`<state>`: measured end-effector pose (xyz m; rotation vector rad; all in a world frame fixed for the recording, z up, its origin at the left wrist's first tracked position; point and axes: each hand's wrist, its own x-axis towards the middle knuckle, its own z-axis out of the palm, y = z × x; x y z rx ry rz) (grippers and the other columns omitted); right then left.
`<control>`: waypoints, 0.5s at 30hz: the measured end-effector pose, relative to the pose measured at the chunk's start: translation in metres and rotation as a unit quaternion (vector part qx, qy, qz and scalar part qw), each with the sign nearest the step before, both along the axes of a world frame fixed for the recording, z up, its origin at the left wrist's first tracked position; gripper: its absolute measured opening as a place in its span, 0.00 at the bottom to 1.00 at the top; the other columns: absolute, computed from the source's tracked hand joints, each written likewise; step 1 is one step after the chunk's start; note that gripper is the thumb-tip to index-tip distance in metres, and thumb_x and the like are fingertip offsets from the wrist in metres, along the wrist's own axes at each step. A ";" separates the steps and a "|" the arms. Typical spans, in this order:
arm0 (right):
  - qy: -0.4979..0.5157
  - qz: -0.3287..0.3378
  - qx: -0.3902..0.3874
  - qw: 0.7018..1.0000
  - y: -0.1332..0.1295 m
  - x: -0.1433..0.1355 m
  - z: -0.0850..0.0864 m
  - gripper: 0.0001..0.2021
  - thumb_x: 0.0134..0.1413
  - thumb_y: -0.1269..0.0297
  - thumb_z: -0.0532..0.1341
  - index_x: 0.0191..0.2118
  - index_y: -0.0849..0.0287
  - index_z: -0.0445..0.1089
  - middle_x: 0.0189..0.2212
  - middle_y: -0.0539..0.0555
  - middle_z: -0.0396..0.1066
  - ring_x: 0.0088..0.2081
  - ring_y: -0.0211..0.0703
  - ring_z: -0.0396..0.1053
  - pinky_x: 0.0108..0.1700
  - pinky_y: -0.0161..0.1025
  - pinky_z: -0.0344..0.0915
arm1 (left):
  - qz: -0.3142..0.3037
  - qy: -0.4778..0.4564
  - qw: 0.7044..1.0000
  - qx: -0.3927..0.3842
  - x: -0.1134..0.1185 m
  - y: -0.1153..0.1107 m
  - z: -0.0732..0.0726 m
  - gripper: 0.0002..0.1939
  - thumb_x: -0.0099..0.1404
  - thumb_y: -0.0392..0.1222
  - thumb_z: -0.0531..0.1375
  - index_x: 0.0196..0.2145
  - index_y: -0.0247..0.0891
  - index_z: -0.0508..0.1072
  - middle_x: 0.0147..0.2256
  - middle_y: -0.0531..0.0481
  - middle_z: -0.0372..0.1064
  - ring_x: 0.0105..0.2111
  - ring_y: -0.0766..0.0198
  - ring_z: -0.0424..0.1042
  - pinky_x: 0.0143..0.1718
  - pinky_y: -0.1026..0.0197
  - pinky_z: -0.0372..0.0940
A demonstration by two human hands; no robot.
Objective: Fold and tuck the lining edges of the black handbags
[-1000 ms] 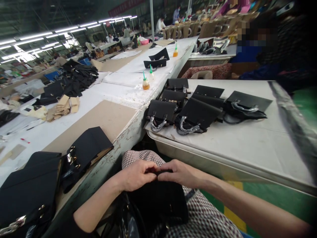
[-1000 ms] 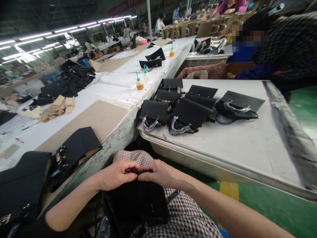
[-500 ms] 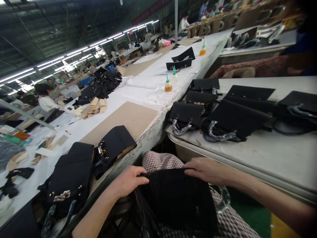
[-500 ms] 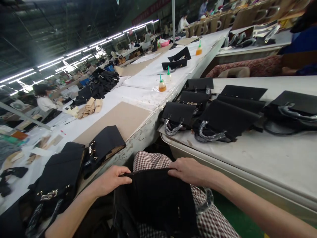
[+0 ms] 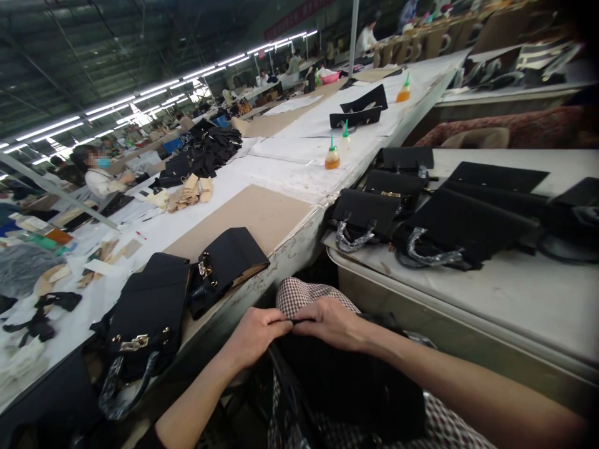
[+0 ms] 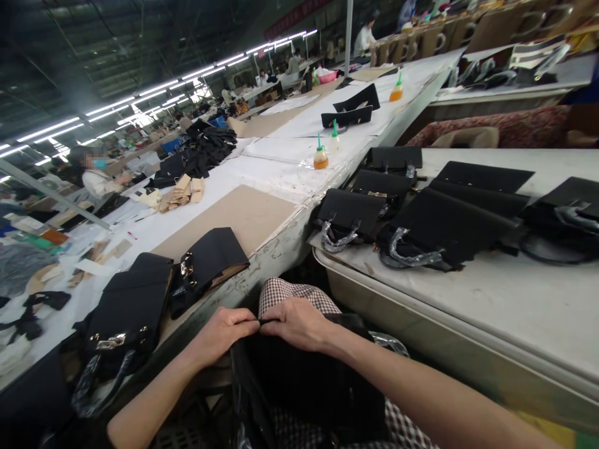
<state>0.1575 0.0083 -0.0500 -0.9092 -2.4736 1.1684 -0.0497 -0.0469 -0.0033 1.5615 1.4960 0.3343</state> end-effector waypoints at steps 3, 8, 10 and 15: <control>0.020 0.034 -0.057 0.998 0.007 0.006 0.001 0.12 0.61 0.62 0.60 0.28 0.58 0.74 0.19 0.44 0.62 0.24 0.37 0.61 0.27 0.33 0.52 | 0.011 -0.019 1.000 -0.018 0.003 0.002 -0.005 0.20 0.66 0.54 0.57 0.25 0.35 0.69 0.20 0.57 0.54 0.22 0.68 0.55 0.22 0.66 0.48; 0.030 0.100 -0.083 0.991 0.016 0.000 0.014 0.10 0.55 0.57 0.65 0.38 0.58 0.76 0.31 0.50 0.73 0.33 0.44 0.68 0.37 0.36 0.62 | 0.038 -0.022 0.998 0.037 0.018 0.010 -0.001 0.24 0.67 0.58 0.56 0.24 0.36 0.66 0.22 0.54 0.60 0.25 0.65 0.60 0.25 0.65 0.53; 0.040 0.093 -0.098 0.990 0.018 -0.001 0.018 0.11 0.53 0.57 0.66 0.38 0.58 0.76 0.32 0.51 0.74 0.34 0.45 0.69 0.37 0.36 0.64 | 0.064 -0.034 0.995 0.071 0.024 0.013 0.003 0.22 0.68 0.59 0.56 0.30 0.36 0.69 0.26 0.53 0.64 0.28 0.64 0.63 0.27 0.65 0.56; 0.140 -0.043 -0.253 0.956 0.042 0.043 0.022 0.21 0.57 0.46 0.61 0.38 0.62 0.75 0.27 0.52 0.73 0.30 0.46 0.71 0.32 0.38 0.67 | 0.172 -0.131 0.962 0.167 0.020 0.009 0.016 0.24 0.74 0.61 0.45 0.48 0.36 0.65 0.45 0.42 0.69 0.42 0.58 0.71 0.31 0.65 0.67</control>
